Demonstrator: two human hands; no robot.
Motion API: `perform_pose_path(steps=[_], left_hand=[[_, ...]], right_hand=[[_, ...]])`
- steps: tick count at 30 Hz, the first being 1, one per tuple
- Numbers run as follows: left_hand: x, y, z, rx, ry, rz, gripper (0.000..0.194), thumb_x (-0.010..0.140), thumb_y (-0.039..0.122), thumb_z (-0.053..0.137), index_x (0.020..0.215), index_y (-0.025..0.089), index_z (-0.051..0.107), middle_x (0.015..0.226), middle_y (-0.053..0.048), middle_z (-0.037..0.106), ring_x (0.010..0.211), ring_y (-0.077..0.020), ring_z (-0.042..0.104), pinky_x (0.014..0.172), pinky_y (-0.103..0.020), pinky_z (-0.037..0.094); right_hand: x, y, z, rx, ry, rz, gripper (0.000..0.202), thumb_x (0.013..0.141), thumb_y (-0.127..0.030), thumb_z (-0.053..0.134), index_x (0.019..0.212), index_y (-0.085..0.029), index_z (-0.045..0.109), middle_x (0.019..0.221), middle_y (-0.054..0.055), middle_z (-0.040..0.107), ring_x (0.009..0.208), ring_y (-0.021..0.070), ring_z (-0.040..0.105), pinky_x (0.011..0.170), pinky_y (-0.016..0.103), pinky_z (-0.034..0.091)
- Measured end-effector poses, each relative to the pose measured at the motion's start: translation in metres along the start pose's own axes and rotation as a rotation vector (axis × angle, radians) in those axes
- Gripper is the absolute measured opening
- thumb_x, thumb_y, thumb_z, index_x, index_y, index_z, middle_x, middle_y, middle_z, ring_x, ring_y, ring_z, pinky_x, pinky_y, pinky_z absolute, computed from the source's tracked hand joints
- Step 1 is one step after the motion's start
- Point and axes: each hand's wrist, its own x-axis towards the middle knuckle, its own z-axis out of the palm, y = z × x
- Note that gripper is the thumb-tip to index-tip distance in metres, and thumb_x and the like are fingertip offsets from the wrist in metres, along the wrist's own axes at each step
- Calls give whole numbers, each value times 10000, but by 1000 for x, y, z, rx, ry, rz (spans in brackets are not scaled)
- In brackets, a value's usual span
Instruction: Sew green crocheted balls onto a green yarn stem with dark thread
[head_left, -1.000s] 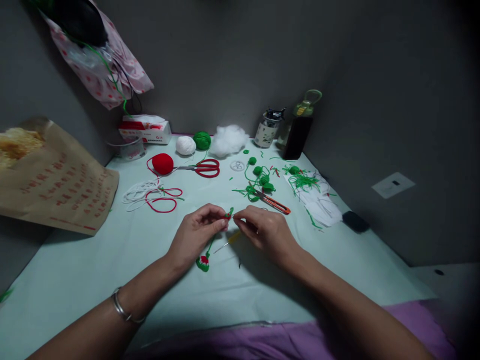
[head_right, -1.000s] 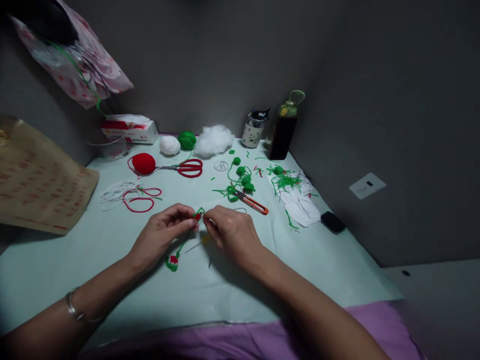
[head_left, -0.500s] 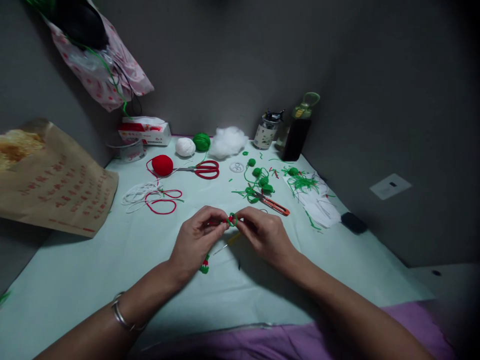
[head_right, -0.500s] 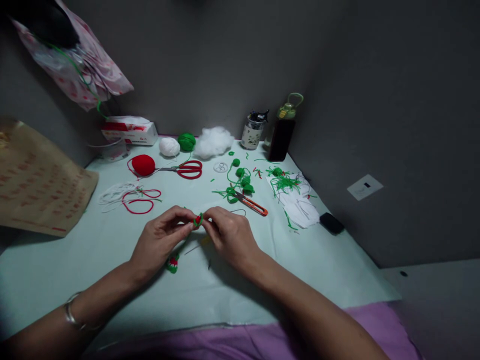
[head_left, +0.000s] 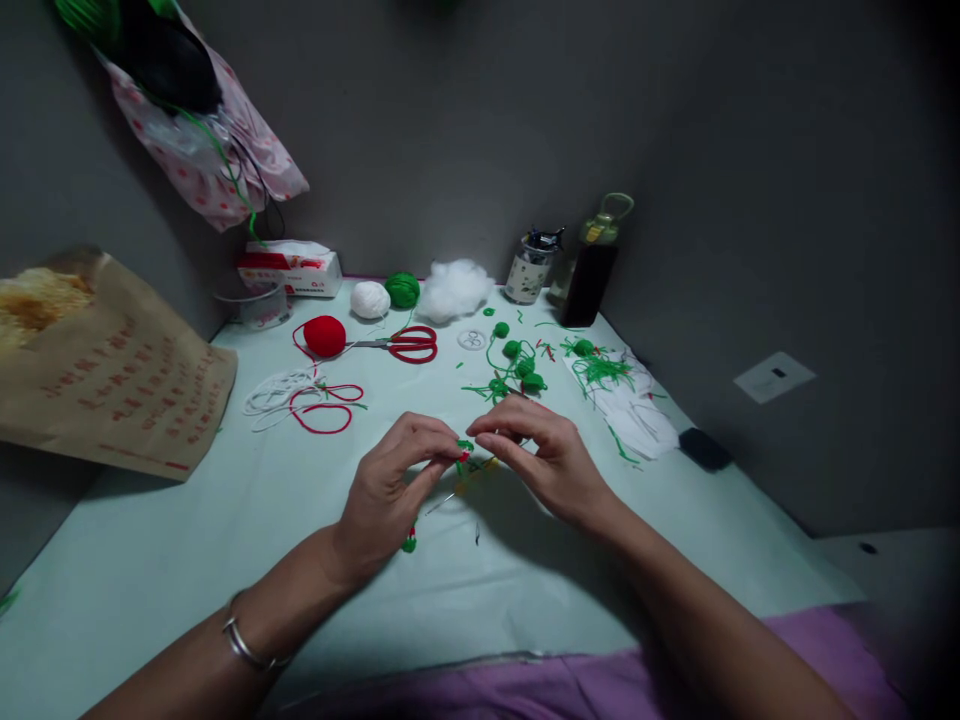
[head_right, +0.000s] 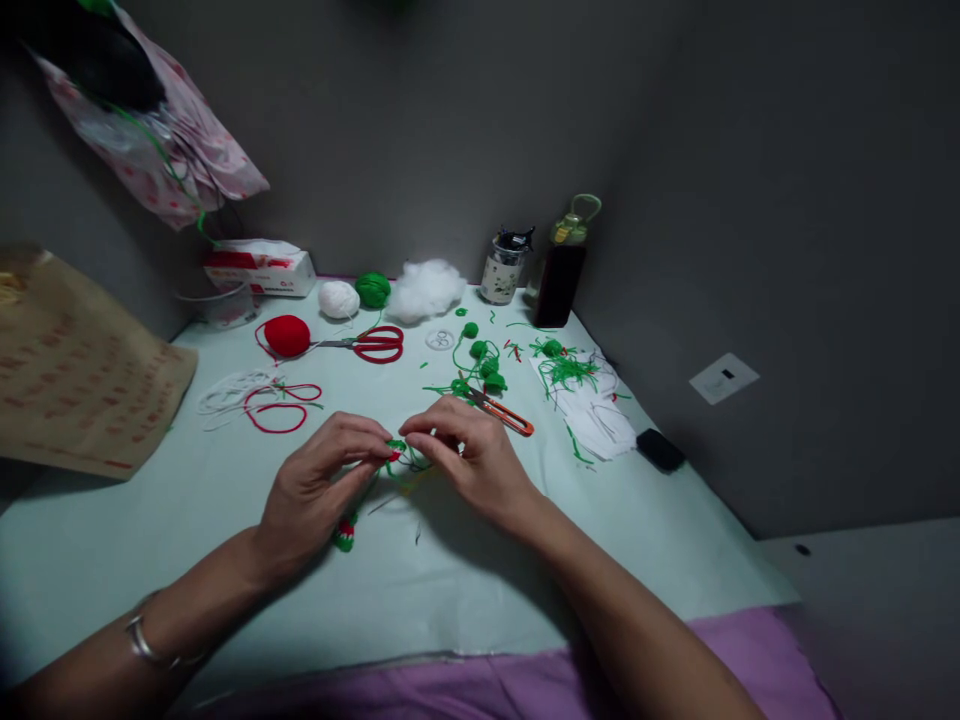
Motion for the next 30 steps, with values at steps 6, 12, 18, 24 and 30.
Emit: perform_pose_path(steps=[6, 12, 18, 24, 30], left_hand=[[0, 0, 0, -54, 17, -117, 112, 874, 173, 635, 927, 236, 711, 929, -44, 646, 908, -184, 619, 803, -302, 513], [2, 3, 1, -52, 49, -145, 70, 851, 174, 656, 879, 221, 699, 887, -35, 643, 858, -178, 617, 765, -296, 508], [0, 1, 0, -1, 62, -59, 111, 877, 140, 620, 910, 227, 679, 933, -36, 632, 907, -174, 611, 802, -296, 514], [1, 0, 1, 23, 61, -45, 121, 881, 129, 612, 912, 227, 674, 927, -35, 629, 899, -171, 611, 788, -293, 515], [1, 0, -1, 20, 78, -23, 148, 879, 102, 602, 910, 229, 671, 936, -38, 630, 917, -174, 611, 794, -295, 518]], right_hand=[[0, 2, 1, 249, -148, 260, 101, 885, -242, 643, 871, -164, 706, 802, 23, 667, 710, 122, 571, 621, 247, 438], [0, 7, 9, 584, -200, 458, 188, 788, -324, 741, 823, -142, 705, 651, -18, 607, 565, 86, 526, 551, 220, 440], [-1, 7, 11, 620, -207, 477, 196, 827, -341, 712, 889, -157, 726, 691, -7, 618, 578, 86, 543, 570, 228, 460], [-2, 7, 15, 705, -223, 492, 154, 801, -290, 739, 874, -161, 697, 657, -25, 604, 549, 79, 547, 541, 211, 448], [-5, 12, 11, 605, -225, 414, 218, 851, -296, 704, 1050, -220, 749, 767, 4, 648, 579, 86, 535, 571, 239, 480]])
